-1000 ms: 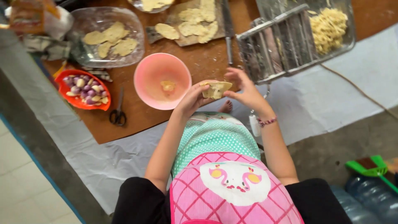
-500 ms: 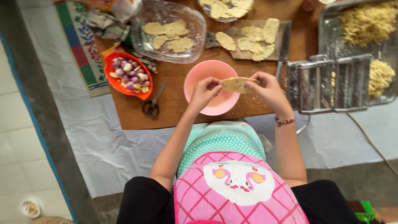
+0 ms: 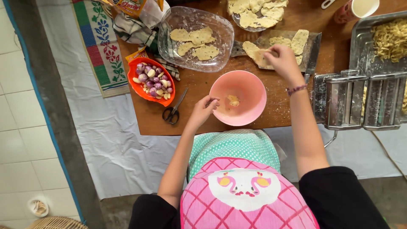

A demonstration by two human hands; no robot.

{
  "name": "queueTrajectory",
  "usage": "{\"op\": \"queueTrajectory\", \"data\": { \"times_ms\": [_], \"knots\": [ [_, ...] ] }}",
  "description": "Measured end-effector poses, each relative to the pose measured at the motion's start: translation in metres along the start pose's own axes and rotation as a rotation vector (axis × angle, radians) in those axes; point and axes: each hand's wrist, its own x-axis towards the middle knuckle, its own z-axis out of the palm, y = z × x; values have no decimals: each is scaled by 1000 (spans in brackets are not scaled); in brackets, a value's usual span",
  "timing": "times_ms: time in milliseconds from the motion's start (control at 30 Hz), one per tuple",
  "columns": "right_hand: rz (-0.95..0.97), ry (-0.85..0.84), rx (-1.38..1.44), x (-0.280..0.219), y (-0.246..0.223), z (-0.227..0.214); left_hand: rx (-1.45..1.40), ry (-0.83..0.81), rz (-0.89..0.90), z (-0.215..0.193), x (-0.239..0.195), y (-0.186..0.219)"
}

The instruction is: The person takes pieces of dough from a pink bowl, places them into a manual pasta machine, and turns the crank to extrude noodles onto a metal tray. The person repeats this process with multiple pieces of dough.

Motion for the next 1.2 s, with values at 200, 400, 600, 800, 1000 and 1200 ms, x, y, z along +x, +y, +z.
{"op": "queueTrajectory", "data": {
  "times_ms": [200, 400, 600, 800, 1000, 1200],
  "knots": [
    [244, 24, 101, 17, -6, -28, 237, -106, 8, 12, -2, 47],
    [89, 62, 56, -25, -27, -23, 833, -124, 386, 55, 63, -20],
    [-142, -293, 0, -96, -16, 67, 1147, -217, 246, 83, 95, -74],
    [-52, -123, 129, -118, -5, 120, 845, 78, 471, 70, 102, -91],
    [-45, -6, 270, -111, -15, 112, 916, 217, 604, 77, 78, -54],
    [-42, -1, -125, -101, 14, 138, 1202, 233, 815, 90, 103, -107]
  ]
}}
